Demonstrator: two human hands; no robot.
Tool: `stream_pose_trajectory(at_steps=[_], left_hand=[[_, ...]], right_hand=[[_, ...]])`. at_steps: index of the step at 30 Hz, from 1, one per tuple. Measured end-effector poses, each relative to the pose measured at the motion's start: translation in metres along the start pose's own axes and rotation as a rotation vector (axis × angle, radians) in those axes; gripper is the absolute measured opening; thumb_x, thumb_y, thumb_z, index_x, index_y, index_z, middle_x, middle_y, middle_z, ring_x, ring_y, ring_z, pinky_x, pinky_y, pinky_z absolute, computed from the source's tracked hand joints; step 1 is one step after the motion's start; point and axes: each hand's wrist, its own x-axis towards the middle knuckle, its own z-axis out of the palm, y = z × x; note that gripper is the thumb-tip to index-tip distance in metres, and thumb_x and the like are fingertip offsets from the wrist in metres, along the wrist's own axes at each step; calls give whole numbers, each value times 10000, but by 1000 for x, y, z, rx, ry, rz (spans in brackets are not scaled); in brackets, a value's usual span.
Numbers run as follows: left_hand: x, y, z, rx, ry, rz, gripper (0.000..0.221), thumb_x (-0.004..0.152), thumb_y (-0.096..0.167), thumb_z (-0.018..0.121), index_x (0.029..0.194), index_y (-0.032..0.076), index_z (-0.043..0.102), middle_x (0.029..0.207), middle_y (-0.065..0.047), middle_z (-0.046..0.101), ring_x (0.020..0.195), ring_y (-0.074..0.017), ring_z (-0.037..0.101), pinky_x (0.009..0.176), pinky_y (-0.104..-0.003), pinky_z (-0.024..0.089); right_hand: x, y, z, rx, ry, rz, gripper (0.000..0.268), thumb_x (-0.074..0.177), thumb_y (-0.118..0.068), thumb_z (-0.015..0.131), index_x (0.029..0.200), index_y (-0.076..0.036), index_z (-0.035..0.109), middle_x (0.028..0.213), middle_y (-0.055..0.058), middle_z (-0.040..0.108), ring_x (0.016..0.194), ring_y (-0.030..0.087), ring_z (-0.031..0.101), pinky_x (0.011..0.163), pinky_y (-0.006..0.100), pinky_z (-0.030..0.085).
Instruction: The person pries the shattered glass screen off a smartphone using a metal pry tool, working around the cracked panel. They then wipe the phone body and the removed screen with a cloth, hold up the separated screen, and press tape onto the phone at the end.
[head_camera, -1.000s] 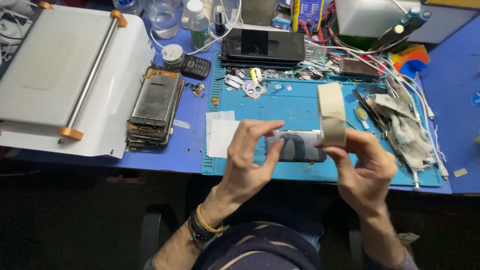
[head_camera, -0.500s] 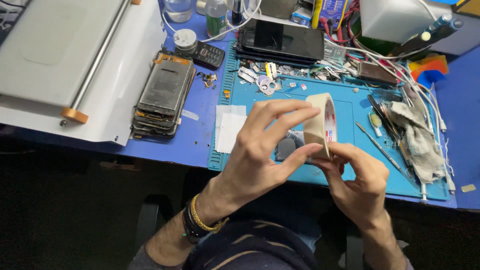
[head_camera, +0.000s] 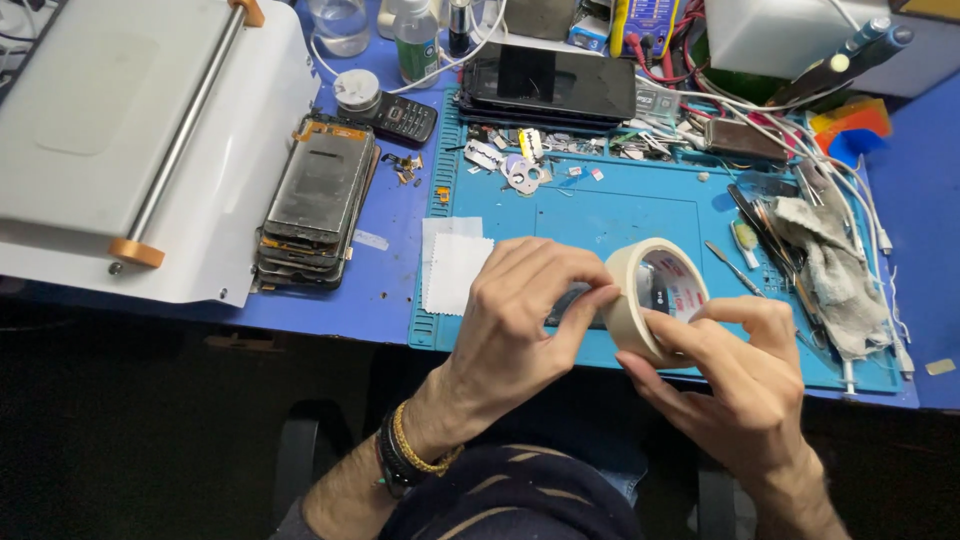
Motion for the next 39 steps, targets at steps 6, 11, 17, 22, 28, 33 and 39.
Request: stream_pose_trajectory(at_steps=[6, 11, 17, 22, 28, 33, 39], left_hand=[[-4, -4, 10, 80, 20, -50, 91, 943, 103, 754, 970, 78, 670, 952, 5, 698, 933, -229, 663, 1025, -438, 460], [-9, -14, 9, 139, 27, -216, 98, 972, 141, 708, 975, 72, 639, 935, -32, 683, 945, -270, 637, 1047, -465, 434], [-15, -13, 2, 103, 23, -240, 96, 972, 124, 690, 979, 66, 614, 968, -54, 680, 1008, -299, 636, 1113, -482, 414], [-19, -3, -16, 156, 0, -365, 94, 1001, 121, 702, 981, 64, 630, 995, -70, 666, 1052, -302, 625, 1106, -478, 428], [-28, 0, -12, 259, -120, -346, 142, 904, 138, 773, 908, 76, 644, 924, -20, 684, 1036, -268, 613, 1001, -469, 397], [-23, -14, -4, 373, -106, -375, 155, 916, 140, 788, 907, 77, 647, 899, -10, 679, 1024, -243, 623, 1031, -491, 369], [-10, -36, 6, 512, -131, -325, 147, 944, 160, 794, 937, 88, 666, 945, -19, 660, 1072, -266, 575, 1017, -523, 339]], right_hand=[[-23, 20, 10, 107, 34, 69, 500, 713, -211, 948, 1077, -30, 656, 896, 81, 721, 757, 245, 692, 702, 375, 560], [-3, 22, 1, -72, -79, 46, 384, 818, -218, 918, 1106, -84, 702, 911, 87, 714, 756, 280, 712, 671, 377, 560], [20, 10, -18, -185, -249, 134, 331, 839, -204, 876, 1095, -65, 719, 926, 106, 742, 730, 273, 712, 603, 372, 550], [-4, 26, -52, -9, -517, 372, 524, 773, -166, 846, 1273, -100, 701, 970, 106, 760, 745, 212, 752, 628, 327, 603], [-66, 95, -61, 94, -707, 152, 697, 666, -160, 837, 1340, -239, 678, 892, 49, 737, 794, 197, 756, 816, 378, 644], [-64, 133, -40, -36, -755, 54, 635, 732, -151, 814, 1334, -308, 689, 892, 63, 708, 820, 220, 738, 837, 399, 651], [-57, 175, -8, -52, -750, -33, 573, 814, -183, 767, 1368, -299, 673, 974, 72, 657, 888, 202, 714, 912, 349, 615]])
